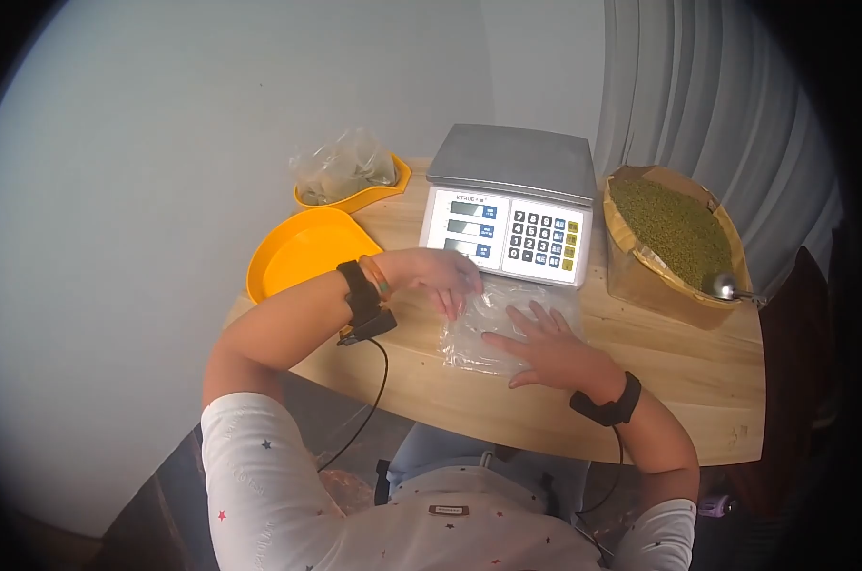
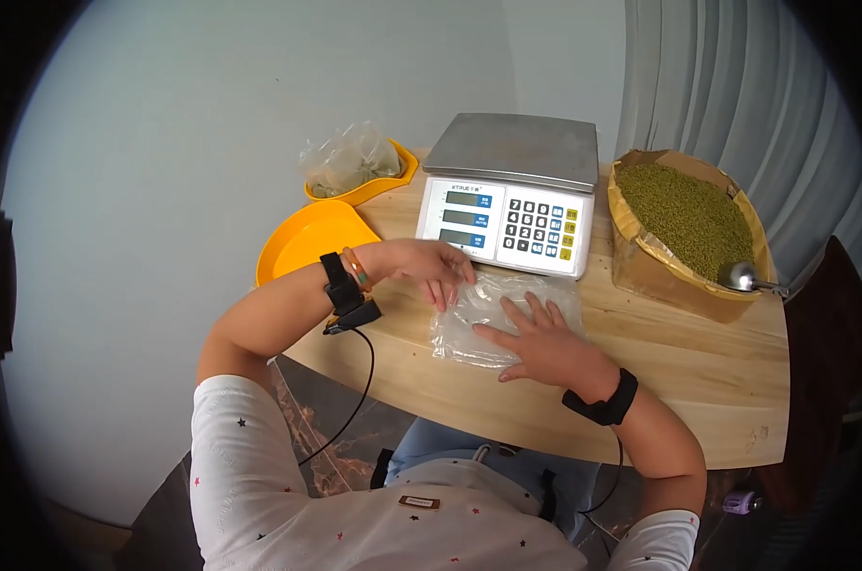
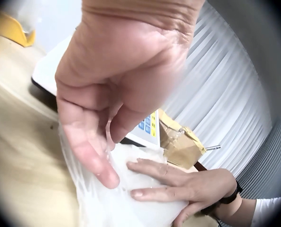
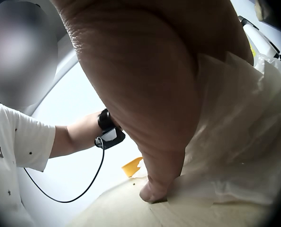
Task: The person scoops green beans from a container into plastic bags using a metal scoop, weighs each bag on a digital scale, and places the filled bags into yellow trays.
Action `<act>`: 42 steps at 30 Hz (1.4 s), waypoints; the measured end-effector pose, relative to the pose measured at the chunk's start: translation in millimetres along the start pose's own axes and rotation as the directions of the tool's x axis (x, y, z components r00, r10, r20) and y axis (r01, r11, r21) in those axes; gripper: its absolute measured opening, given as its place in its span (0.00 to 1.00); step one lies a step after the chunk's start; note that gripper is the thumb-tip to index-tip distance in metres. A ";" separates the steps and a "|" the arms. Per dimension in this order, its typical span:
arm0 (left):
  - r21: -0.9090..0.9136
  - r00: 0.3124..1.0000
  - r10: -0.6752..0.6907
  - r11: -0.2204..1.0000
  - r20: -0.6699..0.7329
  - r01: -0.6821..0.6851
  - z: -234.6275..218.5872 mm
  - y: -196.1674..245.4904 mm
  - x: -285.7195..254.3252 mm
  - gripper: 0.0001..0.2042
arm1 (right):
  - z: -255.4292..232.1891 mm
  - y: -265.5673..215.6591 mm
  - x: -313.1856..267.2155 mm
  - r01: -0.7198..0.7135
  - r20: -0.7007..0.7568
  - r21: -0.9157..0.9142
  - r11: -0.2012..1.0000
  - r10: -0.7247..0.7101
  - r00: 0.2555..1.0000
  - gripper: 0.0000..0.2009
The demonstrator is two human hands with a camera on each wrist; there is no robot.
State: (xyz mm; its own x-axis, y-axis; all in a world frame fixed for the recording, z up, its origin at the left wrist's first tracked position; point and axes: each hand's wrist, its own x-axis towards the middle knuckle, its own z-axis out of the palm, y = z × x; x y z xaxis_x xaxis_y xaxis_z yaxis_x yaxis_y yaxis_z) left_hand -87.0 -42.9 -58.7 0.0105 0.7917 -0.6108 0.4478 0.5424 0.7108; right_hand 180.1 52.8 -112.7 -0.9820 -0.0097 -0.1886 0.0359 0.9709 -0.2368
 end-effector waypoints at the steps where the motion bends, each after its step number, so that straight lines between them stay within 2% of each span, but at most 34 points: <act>1: 0.006 0.999 0.030 1.000 -0.021 -0.030 -8.6 3.0 1.6 0.13 | 2.1 1.2 0.0 -0.001 -0.001 0.002 1.000 0.001 1.000 0.41; 2: 0.009 0.999 0.030 1.000 -0.019 -0.030 -19.6 6.3 1.6 0.13 | 4.2 3.0 0.0 0.011 -0.012 0.006 1.000 -0.011 1.000 0.41; 4: 0.055 0.949 0.123 0.992 -0.291 -0.111 -45.0 20.6 -10.6 0.12 | 5.3 4.0 -0.1 0.019 -0.027 0.009 1.000 -0.019 0.999 0.41; 6: 0.065 0.839 0.172 0.985 -0.516 -0.162 -76.6 24.8 -17.4 0.11 | 2.0 0.7 -2.4 0.020 -0.043 0.003 1.000 -0.020 0.999 0.41; 8: 0.150 0.663 0.189 0.982 -0.724 -0.115 -114.6 16.5 -8.9 0.12 | -0.1 -0.5 -4.6 0.025 -0.060 -0.008 1.000 -0.026 0.998 0.42; 10: 0.431 0.374 0.366 0.896 -0.852 0.105 -172.7 -18.9 18.8 0.15 | -5.3 -1.6 -8.0 0.028 -0.076 -0.022 0.999 -0.030 0.997 0.43; 11: 0.434 0.376 0.370 0.895 -0.850 0.100 -189.5 -34.5 28.5 0.15 | -9.6 -3.3 -10.4 0.042 -0.089 -0.032 0.999 -0.044 0.995 0.43; 13: 0.572 0.069 0.597 0.719 -0.799 0.395 -210.6 -50.6 38.7 0.19 | -17.3 -6.2 -14.6 0.049 -0.104 -0.044 0.998 -0.053 0.993 0.44; 14: 0.576 0.067 0.602 0.719 -0.796 0.389 -217.2 -53.2 41.3 0.19 | -20.9 -7.3 -16.4 0.057 -0.114 -0.043 0.997 -0.062 0.992 0.45; 16: 0.456 0.098 0.463 0.776 -0.881 0.435 -221.7 -54.3 45.0 0.18 | -29.1 -10.5 -20.0 0.056 -0.126 -0.045 0.997 -0.061 0.990 0.46; 17: 0.463 0.098 0.469 0.777 -0.878 0.427 -224.5 -54.8 46.8 0.18 | -33.7 -12.4 -22.2 0.062 -0.134 -0.050 0.997 -0.068 0.989 0.47; 19: 0.324 0.158 0.285 0.875 -0.945 0.360 -226.6 -56.1 50.6 0.20 | -41.0 -14.0 -26.0 0.059 -0.138 -0.056 0.997 -0.066 0.988 0.47; 20: 0.327 0.162 0.287 0.876 -0.944 0.353 -227.5 -56.7 52.5 0.20 | -43.8 -14.5 -27.5 0.067 -0.134 -0.048 0.997 -0.073 0.988 0.47; 22: 0.193 0.252 0.119 0.936 -0.960 0.295 -228.3 -54.9 52.1 0.19 | -47.1 -14.5 -29.5 0.071 -0.129 -0.040 0.997 -0.075 0.989 0.47; 23: 0.195 0.254 0.121 0.937 -0.959 0.291 -227.3 -55.0 51.5 0.19 | -48.2 -14.2 -30.2 0.077 -0.125 -0.033 0.997 -0.080 0.989 0.47; 25: 0.115 0.245 0.085 0.987 -0.966 0.110 -234.9 -66.0 56.4 0.17 | -51.4 -12.8 -30.9 0.079 -0.122 -0.028 0.996 -0.082 0.989 0.47; 26: 0.115 0.246 0.086 0.988 -0.966 0.107 -240.8 -72.4 59.7 0.17 | -52.7 -12.3 -31.1 0.075 -0.115 -0.026 0.997 -0.077 0.990 0.47; 28: 0.325 0.012 0.325 0.940 -0.945 0.107 -254.3 -85.6 67.5 0.16 | -53.3 -11.2 -30.6 0.070 -0.108 -0.021 0.997 -0.072 0.992 0.46; 29: 0.324 0.014 0.325 0.940 -0.946 0.108 -258.7 -87.5 67.4 0.16 | -52.7 -9.9 -30.2 0.068 -0.109 -0.018 0.997 -0.070 0.992 0.46; 31: 0.397 -0.083 0.398 0.917 -0.914 0.027 -261.3 -83.0 61.3 0.16 | -49.8 -7.9 -29.3 0.067 -0.109 -0.016 0.998 -0.069 0.992 0.46; 32: 0.397 -0.084 0.398 0.917 -0.914 0.027 -262.3 -79.2 58.8 0.16 | -47.7 -7.1 -28.7 0.075 -0.111 -0.019 0.997 -0.076 0.991 0.46; 34: 0.334 -0.102 0.323 0.936 -0.941 -0.109 -262.7 -70.6 52.4 0.15 | -47.1 -7.6 -29.4 0.084 -0.115 -0.024 0.996 -0.086 0.990 0.45; 35: 0.335 -0.104 0.325 0.936 -0.940 -0.106 -261.5 -66.6 49.0 0.15 | -47.7 -8.4 -29.8 0.096 -0.122 -0.023 0.995 -0.098 0.988 0.45; 37: 0.303 -0.082 0.292 0.926 -0.953 -0.225 -248.7 -42.9 35.5 0.17 | -47.7 -9.7 -30.9 0.110 -0.133 -0.022 0.994 -0.112 0.985 0.45; 42: 0.388 -0.129 0.367 0.872 -0.921 -0.299 -233.9 8.8 8.5 0.16 | -46.8 -11.4 -34.0 0.134 -0.163 -0.044 0.990 -0.140 0.977 0.44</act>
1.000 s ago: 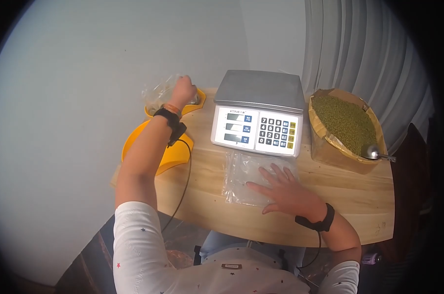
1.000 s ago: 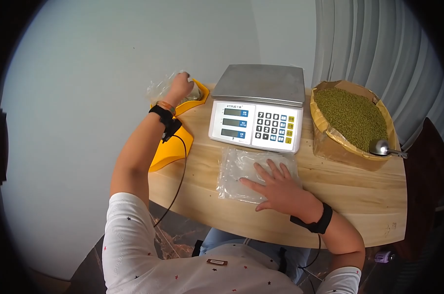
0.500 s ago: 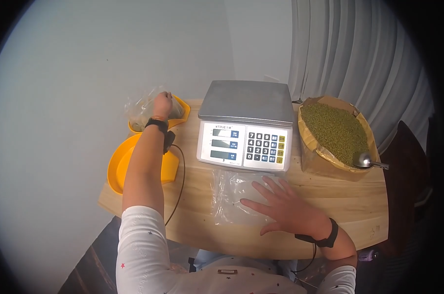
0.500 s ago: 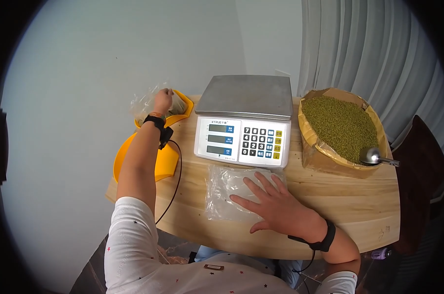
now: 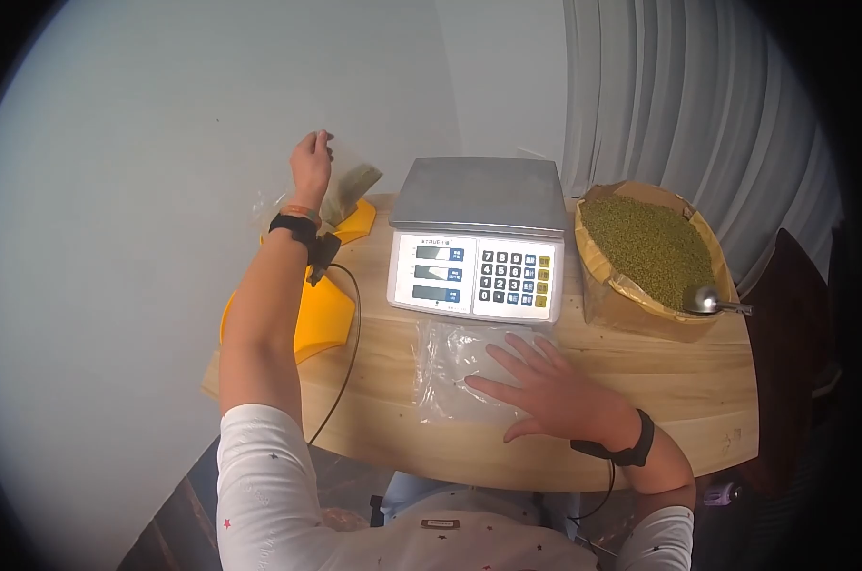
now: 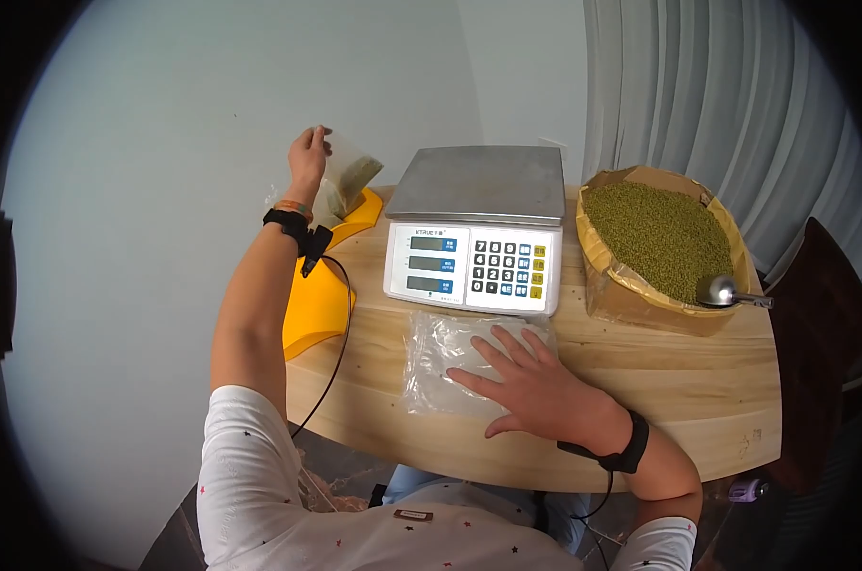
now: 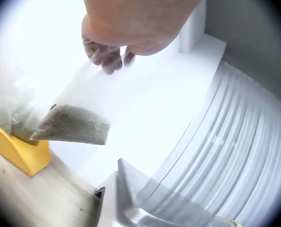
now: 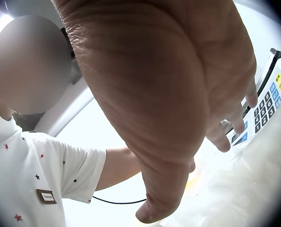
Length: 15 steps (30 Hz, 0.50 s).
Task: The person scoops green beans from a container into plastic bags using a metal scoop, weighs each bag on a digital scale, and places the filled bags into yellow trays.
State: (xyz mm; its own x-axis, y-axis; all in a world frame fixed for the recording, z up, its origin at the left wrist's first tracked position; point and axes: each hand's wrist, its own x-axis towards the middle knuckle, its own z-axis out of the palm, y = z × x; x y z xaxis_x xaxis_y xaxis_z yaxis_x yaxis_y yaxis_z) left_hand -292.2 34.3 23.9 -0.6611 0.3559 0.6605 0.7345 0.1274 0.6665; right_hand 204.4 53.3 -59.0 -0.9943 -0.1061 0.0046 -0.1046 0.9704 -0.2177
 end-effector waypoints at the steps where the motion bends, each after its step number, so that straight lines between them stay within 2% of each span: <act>1: -0.044 1.000 0.030 0.999 -0.009 -0.031 -1.8 10.8 0.6 0.16 | -0.7 0.1 -0.1 0.002 -0.006 0.003 1.000 -0.002 1.000 0.44; 4: -0.060 0.997 0.061 0.996 0.052 -0.058 -8.6 54.7 -4.0 0.17 | -2.9 3.3 1.1 0.034 -0.058 0.019 0.999 -0.033 0.998 0.41; 6: -0.053 0.991 0.090 0.995 0.101 -0.085 -12.2 85.1 -13.0 0.18 | -6.7 8.6 3.7 0.088 -0.153 0.096 0.991 -0.073 0.986 0.37; 7: -0.049 0.983 0.115 0.993 0.143 -0.109 -13.2 97.7 -17.9 0.18 | -13.0 7.5 4.9 0.111 -0.253 0.082 0.990 -0.087 0.963 0.32; 8: -0.050 0.982 0.119 0.992 0.150 -0.112 -13.3 110.3 -23.2 0.18 | -15.5 11.6 5.6 0.106 -0.258 0.085 0.991 -0.081 0.963 0.32; 10: -0.130 0.954 0.184 0.979 0.238 -0.157 -11.4 135.0 -35.6 0.18 | -16.8 22.7 8.1 0.155 -0.390 0.287 0.945 -0.033 0.920 0.27; 11: -0.137 0.950 0.188 0.978 0.248 -0.157 -10.1 147.9 -43.3 0.18 | -18.7 26.2 8.3 0.163 -0.472 0.281 0.946 -0.012 0.882 0.23; 12: -0.200 0.941 0.184 0.971 0.286 -0.129 -8.7 164.4 -53.2 0.18 | -22.0 30.5 8.4 0.148 -0.474 0.286 0.947 0.006 0.881 0.23; 14: -0.279 0.919 0.191 0.956 0.345 -0.093 -2.1 197.4 -70.7 0.18 | -30.0 41.8 7.3 0.034 -0.473 0.436 0.899 0.197 0.859 0.27; 15: -0.323 0.902 0.217 0.942 0.373 -0.093 1.5 213.8 -79.0 0.18 | -33.3 49.4 8.8 -0.006 -0.489 0.441 0.897 0.247 0.836 0.28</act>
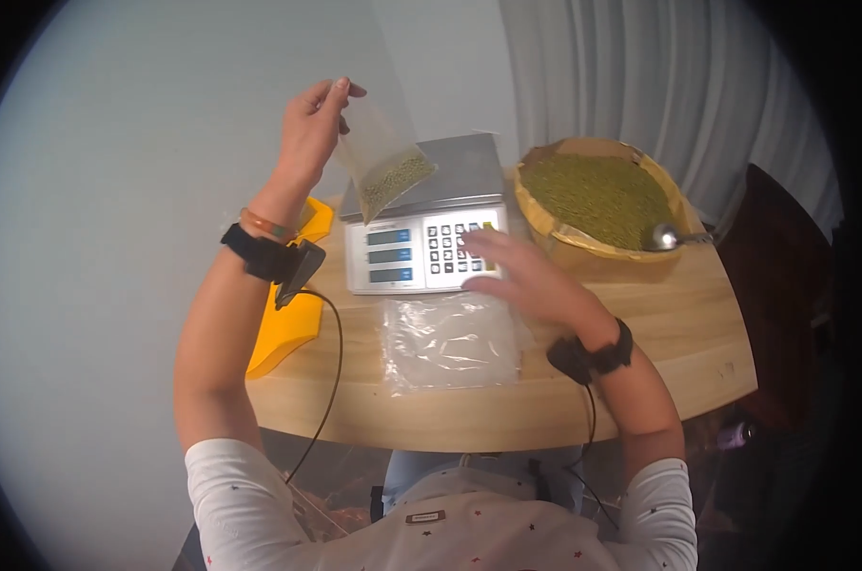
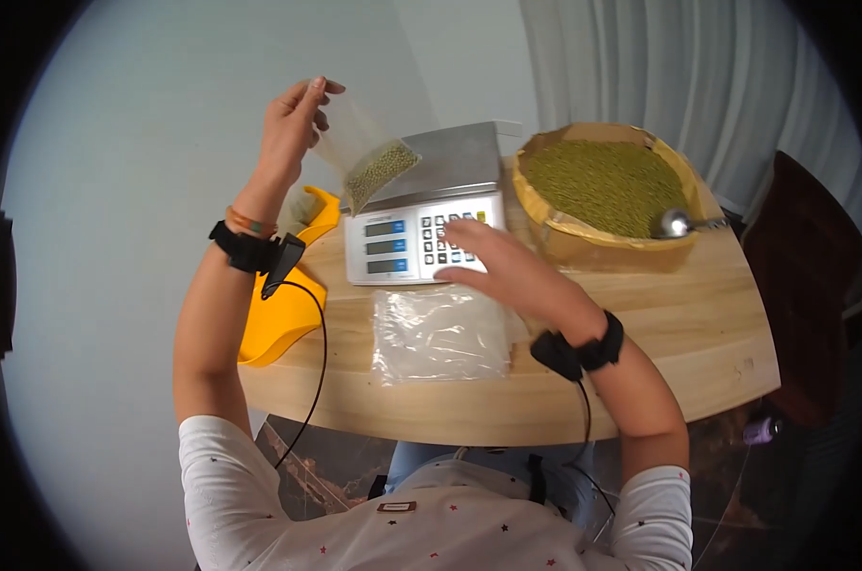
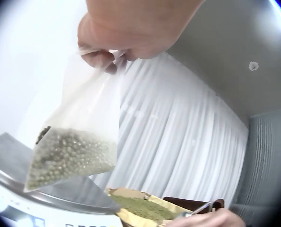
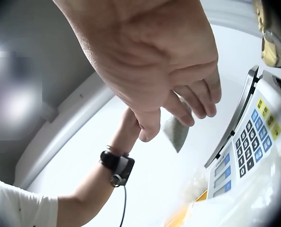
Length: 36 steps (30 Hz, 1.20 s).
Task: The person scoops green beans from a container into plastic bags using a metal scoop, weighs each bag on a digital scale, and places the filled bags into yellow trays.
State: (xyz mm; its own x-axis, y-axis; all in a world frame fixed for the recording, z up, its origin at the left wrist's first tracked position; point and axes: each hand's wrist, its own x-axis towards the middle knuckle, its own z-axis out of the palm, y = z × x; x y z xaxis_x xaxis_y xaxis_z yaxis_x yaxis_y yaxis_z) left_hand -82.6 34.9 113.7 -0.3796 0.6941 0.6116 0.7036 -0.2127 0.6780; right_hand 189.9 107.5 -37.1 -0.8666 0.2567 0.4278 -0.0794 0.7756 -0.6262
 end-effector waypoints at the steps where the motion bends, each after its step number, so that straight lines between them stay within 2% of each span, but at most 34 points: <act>1: -0.043 0.999 0.018 0.999 0.037 -0.017 11.2 13.4 -0.1 0.18 | -3.9 7.5 5.7 -0.037 -0.042 -0.016 0.999 0.036 0.998 0.29; 2: -0.059 0.998 0.021 0.998 0.055 -0.018 22.9 26.3 1.5 0.18 | -7.5 18.5 11.3 -0.083 -0.070 -0.046 0.995 0.079 0.994 0.30; 3: -0.095 0.996 0.042 0.995 0.080 -0.034 34.5 39.0 2.4 0.18 | -15.3 15.0 15.1 -0.135 -0.085 0.079 0.988 0.142 0.986 0.33; 4: -0.130 0.993 0.065 0.990 0.100 -0.052 46.0 49.1 3.1 0.18 | -19.7 21.8 19.5 -0.125 -0.072 0.369 0.921 0.162 0.984 0.34; 5: -0.139 0.992 0.071 0.989 0.106 -0.056 58.1 57.4 4.3 0.18 | -23.4 31.1 22.8 -0.098 -0.057 0.625 0.774 0.171 0.984 0.36; 6: -0.193 0.989 0.069 0.980 0.132 -0.043 70.6 65.5 5.9 0.18 | -28.5 38.0 23.7 -0.099 -0.064 0.619 0.779 0.175 0.982 0.36; 8: -0.260 0.981 0.064 0.966 0.182 -0.015 93.6 77.3 7.5 0.18 | -39.4 47.6 23.5 0.023 -0.124 0.873 0.487 0.175 0.977 0.36; 9: -0.265 0.981 0.072 0.964 0.181 -0.022 104.4 79.5 8.3 0.18 | -46.0 49.1 19.9 0.027 -0.129 0.869 0.494 0.174 0.976 0.36; 11: -0.318 0.960 0.001 0.944 0.281 0.092 124.7 80.8 10.3 0.19 | -62.6 52.2 9.5 0.085 -0.158 0.919 0.384 0.164 0.974 0.31; 12: -0.310 0.950 -0.020 0.943 0.313 0.122 133.3 79.2 11.9 0.19 | -70.3 53.6 6.0 0.074 -0.167 0.921 0.382 0.217 0.962 0.25; 13: -0.312 0.948 -0.017 0.942 0.318 0.122 140.6 75.6 14.5 0.19 | -77.8 56.7 1.8 0.076 -0.172 0.921 0.383 0.221 0.960 0.25; 15: -0.370 0.926 -0.022 0.913 0.378 0.173 156.4 65.7 23.0 0.18 | -95.9 62.5 -8.7 0.090 -0.320 0.826 0.557 0.331 0.888 0.24; 16: -0.371 0.924 -0.019 0.912 0.383 0.172 166.5 55.6 28.0 0.18 | -113.1 54.4 -19.7 -0.091 -0.293 0.774 0.626 0.482 0.826 0.25; 17: -0.372 0.899 -0.039 0.902 0.436 0.220 176.7 44.9 31.5 0.17 | -120.0 58.0 -24.7 -0.036 -0.442 0.683 0.729 0.453 0.774 0.28; 19: -0.371 0.870 -0.059 0.889 0.489 0.269 198.0 25.6 30.0 0.16 | -142.4 58.6 -46.1 -0.192 -0.535 0.514 0.836 0.487 0.690 0.27; 21: -0.302 0.803 -0.135 0.880 0.581 0.366 222.9 12.2 20.5 0.14 | -157.1 61.8 -62.9 -0.230 -0.549 0.482 0.845 0.496 0.672 0.26; 22: -0.302 0.799 -0.131 0.881 0.587 0.365 233.0 6.5 16.1 0.14 | -162.3 64.5 -70.1 -0.266 -0.564 0.450 0.853 0.502 0.656 0.24; 24: -0.224 0.720 -0.166 0.882 0.674 0.414 250.0 -1.5 8.2 0.13 | -168.8 75.6 -78.5 -0.276 -0.595 0.392 0.878 0.471 0.651 0.22; 27: -0.180 0.679 -0.216 0.868 0.702 0.462 263.3 -7.5 3.7 0.12 | -170.3 86.5 -82.9 -0.308 -0.634 0.304 0.902 0.433 0.641 0.21; 28: -0.183 0.685 -0.239 0.856 0.688 0.483 266.8 -7.5 1.1 0.12 | -169.6 87.5 -82.5 -0.329 -0.645 0.277 0.903 0.429 0.633 0.21; 32: -0.174 0.643 -0.284 0.815 0.711 0.552 272.7 -18.8 -3.0 0.12 | -165.9 76.2 -77.4 -0.389 -0.649 0.259 0.884 0.457 0.608 0.22; 35: -0.178 0.610 -0.302 0.780 0.732 0.599 275.2 -24.7 -6.5 0.11 | -164.9 73.6 -72.8 -0.412 -0.630 0.192 0.891 0.433 0.645 0.23; 36: -0.184 0.603 -0.323 0.756 0.730 0.628 275.4 -24.8 -8.9 0.10 | -162.6 73.7 -70.5 -0.363 -0.644 0.189 0.912 0.395 0.656 0.24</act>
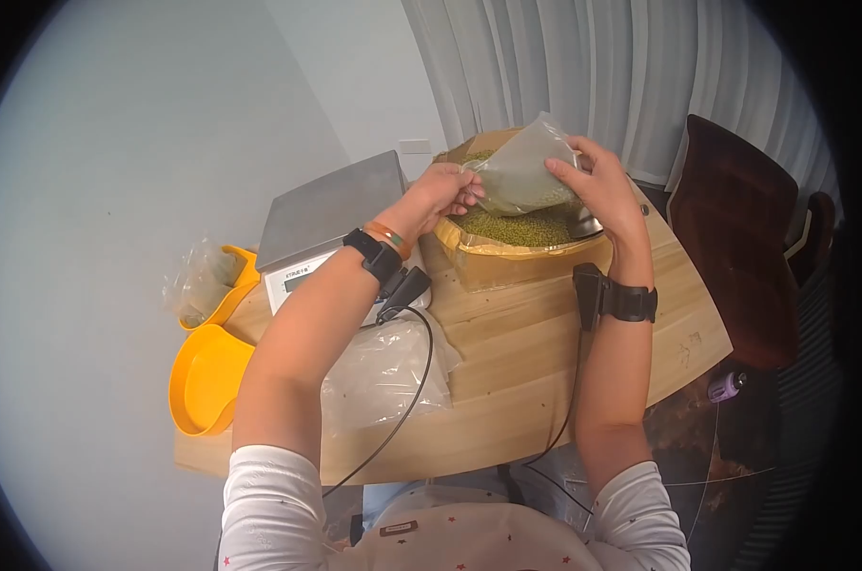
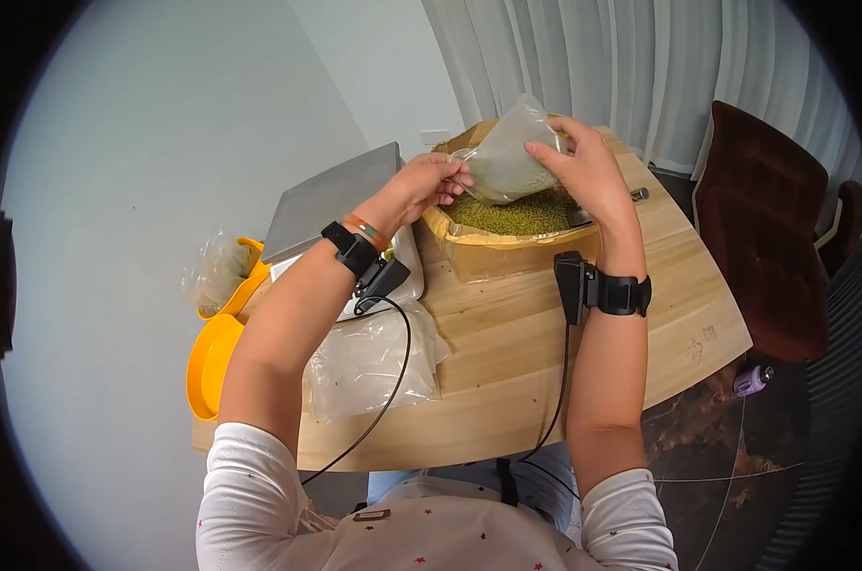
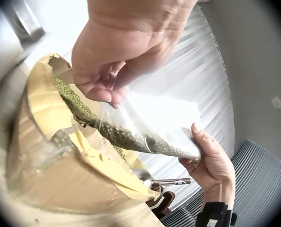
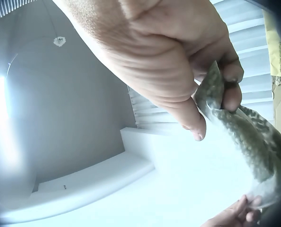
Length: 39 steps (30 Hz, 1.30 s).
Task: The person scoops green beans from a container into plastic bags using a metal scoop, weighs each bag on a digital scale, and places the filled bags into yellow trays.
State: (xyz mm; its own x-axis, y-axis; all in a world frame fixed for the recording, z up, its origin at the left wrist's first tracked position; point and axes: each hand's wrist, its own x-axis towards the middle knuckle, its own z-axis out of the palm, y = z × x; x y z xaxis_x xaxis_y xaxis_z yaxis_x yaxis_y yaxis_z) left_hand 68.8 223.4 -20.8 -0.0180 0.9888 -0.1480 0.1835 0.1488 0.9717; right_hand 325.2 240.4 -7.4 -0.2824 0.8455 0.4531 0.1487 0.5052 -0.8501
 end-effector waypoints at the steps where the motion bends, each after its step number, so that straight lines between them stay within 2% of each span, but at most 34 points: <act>1: -0.032 1.000 -0.021 0.999 -0.010 0.020 1.2 -0.7 -0.7 0.10 | 2.5 -1.3 0.1 0.042 -0.009 0.032 0.999 -0.042 0.999 0.25; 5: -0.100 0.998 -0.066 0.993 -0.011 0.064 3.8 -5.1 0.4 0.10 | 5.9 -21.8 -9.8 0.039 0.053 0.141 0.989 -0.047 0.997 0.25; 7: -0.169 0.995 -0.102 0.981 -0.012 0.098 7.8 -5.9 -0.6 0.11 | 8.0 -25.2 -11.2 0.137 0.000 0.210 0.968 -0.140 0.990 0.23; 10: -0.209 0.992 -0.120 0.971 -0.026 0.112 16.3 -8.3 -2.4 0.11 | 5.7 -27.9 -8.6 0.190 -0.076 0.190 0.963 -0.178 0.981 0.20; 14: -0.249 0.995 -0.097 0.963 0.036 0.103 22.3 -18.0 4.1 0.10 | 0.7 -32.3 -10.0 0.179 -0.157 0.143 0.973 -0.156 0.975 0.17; 16: -0.296 0.993 -0.102 0.948 0.058 0.115 25.8 -19.0 4.8 0.10 | -0.5 -36.1 -10.2 0.133 -0.179 0.216 0.967 -0.094 0.979 0.15; 19: -0.326 0.993 -0.103 0.939 0.050 0.113 28.7 -18.1 4.0 0.09 | -3.1 -41.8 -12.3 0.136 -0.207 0.259 0.956 -0.082 0.975 0.15; 23: -0.335 0.994 -0.097 0.936 0.042 0.105 28.7 -17.5 2.8 0.10 | -7.5 -45.7 -15.9 0.122 -0.223 0.255 0.959 -0.064 0.973 0.15; 29: -0.333 0.998 -0.062 0.940 0.028 0.067 31.6 -13.6 -2.6 0.10 | -9.0 -44.0 -17.3 0.192 -0.210 0.205 0.960 -0.148 0.966 0.15; 31: -0.300 0.999 -0.030 0.953 0.037 0.040 33.2 -13.9 -2.3 0.11 | -10.3 -38.4 -16.2 0.257 -0.216 0.190 0.948 -0.215 0.952 0.15; 34: -0.306 1.000 -0.005 0.952 0.024 0.012 33.5 -14.9 -3.9 0.10 | -14.3 -39.8 -17.4 0.236 -0.255 0.114 0.965 -0.201 0.946 0.15; 39: -0.294 1.000 -0.015 0.956 0.017 0.020 31.6 -16.5 -3.7 0.10 | -14.1 -51.0 -21.8 0.204 -0.295 0.099 0.974 -0.167 0.941 0.14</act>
State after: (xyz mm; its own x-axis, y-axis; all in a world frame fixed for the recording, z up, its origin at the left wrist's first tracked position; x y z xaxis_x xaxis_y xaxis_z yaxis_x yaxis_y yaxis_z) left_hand 96.9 217.0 -42.1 -0.0038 0.9861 -0.1659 -0.1138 0.1644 0.9798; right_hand 337.1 198.6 29.8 -0.0111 0.7623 0.6471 -0.0066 0.6471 -0.7624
